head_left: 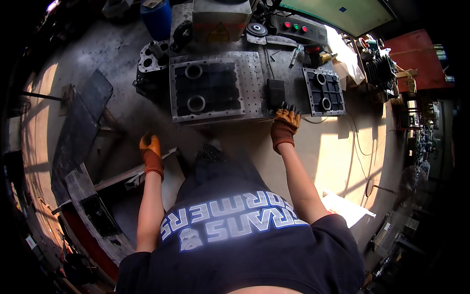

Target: The person picks up metal plates from a crate, places them on a metal workbench for processing, and luego places them inside a large red metal structure. The person then uses a hand tool to perform a task on a metal plate on the workbench before returning it to the crate.

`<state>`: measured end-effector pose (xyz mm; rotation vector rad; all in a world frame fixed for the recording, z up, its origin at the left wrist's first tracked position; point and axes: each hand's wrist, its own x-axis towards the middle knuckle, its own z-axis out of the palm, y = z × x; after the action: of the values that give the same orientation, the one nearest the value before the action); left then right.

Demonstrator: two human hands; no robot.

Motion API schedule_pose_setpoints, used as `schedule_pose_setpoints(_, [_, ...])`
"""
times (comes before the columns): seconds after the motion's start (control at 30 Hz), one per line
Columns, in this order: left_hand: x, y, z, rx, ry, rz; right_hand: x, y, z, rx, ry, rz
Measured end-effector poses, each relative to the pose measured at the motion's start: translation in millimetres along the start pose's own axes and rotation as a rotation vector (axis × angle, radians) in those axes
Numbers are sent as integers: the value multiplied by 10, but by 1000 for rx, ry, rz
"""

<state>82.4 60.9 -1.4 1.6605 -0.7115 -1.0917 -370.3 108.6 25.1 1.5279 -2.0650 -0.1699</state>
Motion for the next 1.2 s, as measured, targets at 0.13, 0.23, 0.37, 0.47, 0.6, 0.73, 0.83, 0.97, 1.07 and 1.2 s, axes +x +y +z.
schedule_pose_setpoints(0.13, [-267, -254, -62, 197, -77, -40, 28, -79, -25, 109, -320, 134])
schedule_pose_setpoints(0.23, [-434, -261, -5, 352, -305, -31, 136, -20, -314, 136, -401, 125])
schedule_pose_setpoints(0.37, [-641, -216, 128, 301, -599, -282, 41, 94, -904, 411, -192, 177])
schedule_pose_setpoints(0.47, [-844, -28, 359, 320, -764, -271, -342, 218, -945, 685, -404, 326])
schedule_pose_setpoints(0.6, [-1248, 389, 870, 336, -958, -148, -919, 518, -271, 990, -409, 638])
schedule_pose_setpoints(0.73, [-1703, 650, 1713, 246, -1134, -45, -1219, 1127, 376, 1229, -401, 928])
schedule_pose_setpoints(0.83, [-2036, 657, 2494, 179, -1228, -65, -1065, 1700, 358, 978, -344, 771])
schedule_pose_setpoints(0.97, [-2355, 360, 3586, 129, -1138, -286, -745, 2376, 213, 389, -240, 388])
schedule_pose_setpoints(1.07, [-2363, 79, 4129, 113, -1018, -468, -597, 2630, 276, 201, -137, 117])
schedule_pose_setpoints(1.2, [-2625, 227, 4650, 247, -888, -368, -374, 2620, 615, 597, -185, 27])
